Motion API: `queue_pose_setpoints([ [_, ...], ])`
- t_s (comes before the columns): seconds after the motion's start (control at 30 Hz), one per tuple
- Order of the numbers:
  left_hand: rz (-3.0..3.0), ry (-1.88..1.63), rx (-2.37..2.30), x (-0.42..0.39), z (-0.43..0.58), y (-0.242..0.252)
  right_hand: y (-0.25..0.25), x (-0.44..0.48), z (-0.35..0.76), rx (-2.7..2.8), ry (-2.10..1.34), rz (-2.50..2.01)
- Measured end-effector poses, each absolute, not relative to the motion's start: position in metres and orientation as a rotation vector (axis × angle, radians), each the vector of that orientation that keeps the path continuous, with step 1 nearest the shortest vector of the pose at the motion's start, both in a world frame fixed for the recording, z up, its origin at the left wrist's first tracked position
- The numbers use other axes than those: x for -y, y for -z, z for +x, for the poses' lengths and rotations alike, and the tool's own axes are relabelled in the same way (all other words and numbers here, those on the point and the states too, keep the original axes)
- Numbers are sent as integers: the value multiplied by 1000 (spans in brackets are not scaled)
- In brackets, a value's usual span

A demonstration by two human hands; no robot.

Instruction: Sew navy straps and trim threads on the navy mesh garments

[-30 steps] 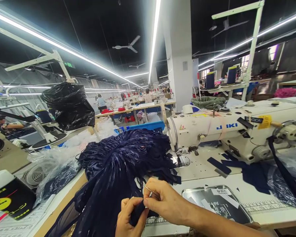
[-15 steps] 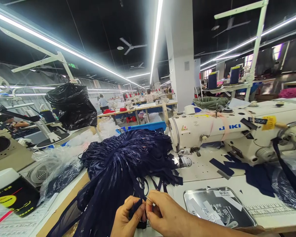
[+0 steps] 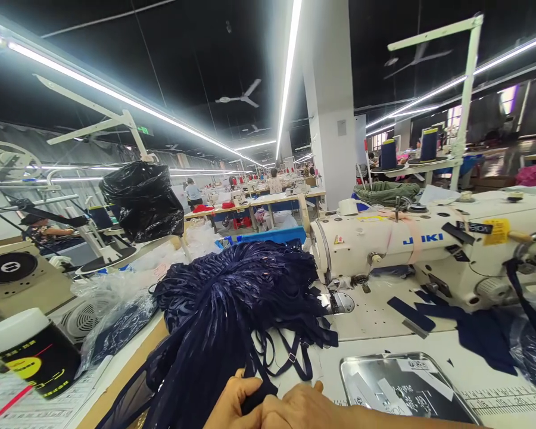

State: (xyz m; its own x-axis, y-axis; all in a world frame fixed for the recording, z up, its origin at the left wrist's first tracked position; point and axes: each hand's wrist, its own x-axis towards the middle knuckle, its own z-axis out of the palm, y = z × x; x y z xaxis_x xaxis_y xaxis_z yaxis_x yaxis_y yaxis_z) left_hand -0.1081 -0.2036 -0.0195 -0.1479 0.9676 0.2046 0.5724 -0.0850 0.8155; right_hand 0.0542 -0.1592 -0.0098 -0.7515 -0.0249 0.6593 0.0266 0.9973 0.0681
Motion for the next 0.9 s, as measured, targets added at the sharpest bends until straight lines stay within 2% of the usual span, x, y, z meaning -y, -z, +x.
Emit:
queue_pose_setpoints([
  [0.13,1819,-991,-1703,200,-110,6,-9,156,72,2342,-123,-314],
  [0.27,1861,-944,-1704,199,-102,-3,-18,151,74,2331,-482,-634],
  [0.57,1910,-943,-1743,195,-104,3,-17,145,62,2162,-921,-859],
  [0.67,1859,-929,-1754,194,-103,5,-18,148,65,2188,-837,-786],
  [0.9,1853,-816,-1546,197,-93,-2,-13,157,71,2631,-271,-183],
])
